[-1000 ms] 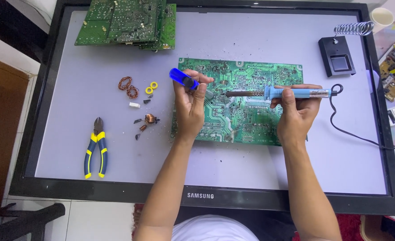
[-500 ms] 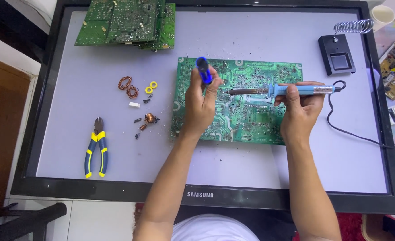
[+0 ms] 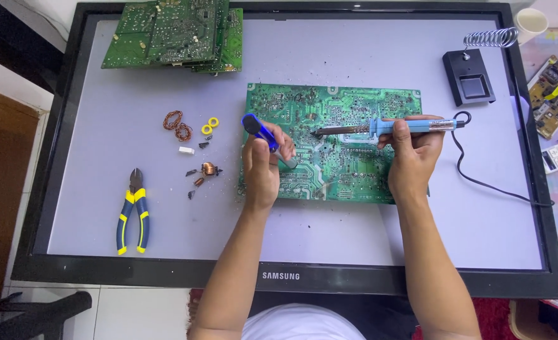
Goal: Using a soldering iron to melt solder and a manual desoldering pump to remove it from a printed circuit board.
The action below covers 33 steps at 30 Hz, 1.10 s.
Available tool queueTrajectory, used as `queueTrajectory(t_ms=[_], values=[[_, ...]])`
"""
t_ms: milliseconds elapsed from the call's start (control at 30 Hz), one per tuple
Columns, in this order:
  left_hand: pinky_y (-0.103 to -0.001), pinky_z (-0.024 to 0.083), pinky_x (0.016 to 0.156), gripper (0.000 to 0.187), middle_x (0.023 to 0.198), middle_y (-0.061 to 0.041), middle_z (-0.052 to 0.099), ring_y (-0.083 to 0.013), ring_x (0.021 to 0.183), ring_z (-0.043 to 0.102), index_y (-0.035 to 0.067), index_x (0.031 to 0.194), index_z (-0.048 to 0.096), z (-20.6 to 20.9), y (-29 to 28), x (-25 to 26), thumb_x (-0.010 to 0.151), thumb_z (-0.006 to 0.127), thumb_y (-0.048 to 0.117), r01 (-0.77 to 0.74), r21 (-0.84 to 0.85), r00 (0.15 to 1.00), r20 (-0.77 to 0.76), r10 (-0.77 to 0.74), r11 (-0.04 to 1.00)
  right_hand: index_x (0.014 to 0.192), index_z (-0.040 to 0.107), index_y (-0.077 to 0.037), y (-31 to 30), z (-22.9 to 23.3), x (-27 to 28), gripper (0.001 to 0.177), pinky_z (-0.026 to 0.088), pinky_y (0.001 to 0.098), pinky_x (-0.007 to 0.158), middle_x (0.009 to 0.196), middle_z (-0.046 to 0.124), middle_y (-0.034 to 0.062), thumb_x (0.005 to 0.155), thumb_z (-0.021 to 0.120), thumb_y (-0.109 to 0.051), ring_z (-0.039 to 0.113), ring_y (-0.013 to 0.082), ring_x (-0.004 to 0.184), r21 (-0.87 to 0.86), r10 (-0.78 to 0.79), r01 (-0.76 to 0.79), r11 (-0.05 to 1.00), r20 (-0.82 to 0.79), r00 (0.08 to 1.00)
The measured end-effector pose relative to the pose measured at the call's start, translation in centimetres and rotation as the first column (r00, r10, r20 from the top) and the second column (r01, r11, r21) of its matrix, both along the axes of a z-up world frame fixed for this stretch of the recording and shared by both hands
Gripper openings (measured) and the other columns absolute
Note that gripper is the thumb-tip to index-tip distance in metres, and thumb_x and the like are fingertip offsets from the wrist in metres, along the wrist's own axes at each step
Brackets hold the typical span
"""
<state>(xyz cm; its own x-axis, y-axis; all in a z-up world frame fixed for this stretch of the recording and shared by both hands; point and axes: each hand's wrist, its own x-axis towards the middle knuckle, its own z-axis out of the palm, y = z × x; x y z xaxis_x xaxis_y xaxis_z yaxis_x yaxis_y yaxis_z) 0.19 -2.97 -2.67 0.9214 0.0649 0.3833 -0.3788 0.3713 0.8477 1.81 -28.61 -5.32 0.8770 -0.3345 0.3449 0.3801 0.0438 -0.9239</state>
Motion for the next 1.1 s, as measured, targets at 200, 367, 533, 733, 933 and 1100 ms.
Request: queueTrajectory(t_ms=[200, 367, 533, 733, 933, 1100], values=[[-0.030, 0.055, 0.060, 0.082, 0.056, -0.002, 0.046, -0.0148, 0.051, 0.050, 0.016, 0.077, 0.053, -1.8, 0.3, 0.6, 0.100, 0.015, 0.084, 0.058, -0.079, 0.997, 0.054, -0.054, 0.995, 0.124, 0.044, -0.005, 0.2, -0.2, 0.1, 0.027, 0.064, 0.0250, 0.067, 0.105, 0.074, 0.0186, 0.114, 0.065, -0.019, 0.070, 0.0159, 0.075, 0.012, 0.019, -0.019, 1.000, -0.020, 1.000], [-0.029, 0.050, 0.053, 0.084, 0.050, -0.002, 0.041, -0.0157, 0.045, 0.044, 0.016, 0.066, 0.048, -1.8, 0.4, 0.4, 0.100, 0.012, 0.085, 0.085, -0.118, 0.995, 0.059, -0.079, 0.989, 0.125, 0.044, -0.005, -0.6, -0.5, 0.4, 0.029, 0.064, 0.0256, 0.066, 0.106, 0.074, 0.0193, 0.114, 0.066, -0.020, 0.070, 0.0169, 0.074, 0.021, 0.005, -0.005, 1.000, -0.013, 1.000], [-0.028, 0.046, 0.050, 0.078, 0.048, -0.003, 0.042, -0.0164, 0.044, 0.043, 0.018, 0.063, 0.048, -1.6, 0.3, 0.4, 0.105, 0.021, 0.078, 0.087, -0.113, 0.995, 0.068, -0.079, 0.990, 0.124, 0.044, -0.005, -0.6, -0.8, 0.5, 0.027, 0.064, 0.0254, 0.066, 0.106, 0.074, 0.0202, 0.114, 0.066, -0.019, 0.071, 0.0174, 0.073, 0.057, -0.012, 0.012, 0.998, -0.004, 1.000], [-0.028, 0.046, 0.053, 0.065, 0.052, -0.002, 0.046, -0.0159, 0.048, 0.046, 0.017, 0.071, 0.051, -1.4, 0.3, 0.5, 0.111, 0.027, 0.062, 0.068, -0.066, 0.995, 0.079, -0.063, 0.995, 0.125, 0.045, -0.004, -0.8, -1.3, 0.7, 0.028, 0.065, 0.0269, 0.067, 0.106, 0.073, 0.0219, 0.114, 0.066, -0.019, 0.072, 0.0185, 0.074, 0.079, -0.014, 0.013, 0.997, 0.010, 1.000], [-0.031, 0.047, 0.070, 0.034, 0.072, -0.001, 0.048, -0.0147, 0.068, 0.049, 0.011, 0.108, 0.057, 2.3, 0.0, -0.3, 0.116, 0.035, 0.035, 0.083, 0.186, 0.979, 0.168, -0.115, 0.979, 0.123, 0.045, -0.005, 0.1, -0.7, 0.6, 0.026, 0.065, 0.0269, 0.067, 0.106, 0.073, 0.0213, 0.114, 0.065, -0.017, 0.072, 0.0184, 0.074, 0.073, -0.007, 0.007, 0.997, 0.004, 1.000], [-0.029, 0.046, 0.081, 0.033, 0.082, -0.002, 0.047, -0.0120, 0.080, 0.046, 0.008, 0.128, 0.052, 1.5, 0.5, 0.0, 0.119, 0.032, 0.033, 0.101, 0.102, 0.984, 0.137, -0.115, 0.990, 0.123, 0.045, -0.005, -0.4, -0.9, 0.7, 0.026, 0.064, 0.0269, 0.066, 0.104, 0.074, 0.0203, 0.113, 0.066, -0.016, 0.071, 0.0177, 0.073, 0.058, 0.024, -0.025, 0.998, 0.003, 1.000]])
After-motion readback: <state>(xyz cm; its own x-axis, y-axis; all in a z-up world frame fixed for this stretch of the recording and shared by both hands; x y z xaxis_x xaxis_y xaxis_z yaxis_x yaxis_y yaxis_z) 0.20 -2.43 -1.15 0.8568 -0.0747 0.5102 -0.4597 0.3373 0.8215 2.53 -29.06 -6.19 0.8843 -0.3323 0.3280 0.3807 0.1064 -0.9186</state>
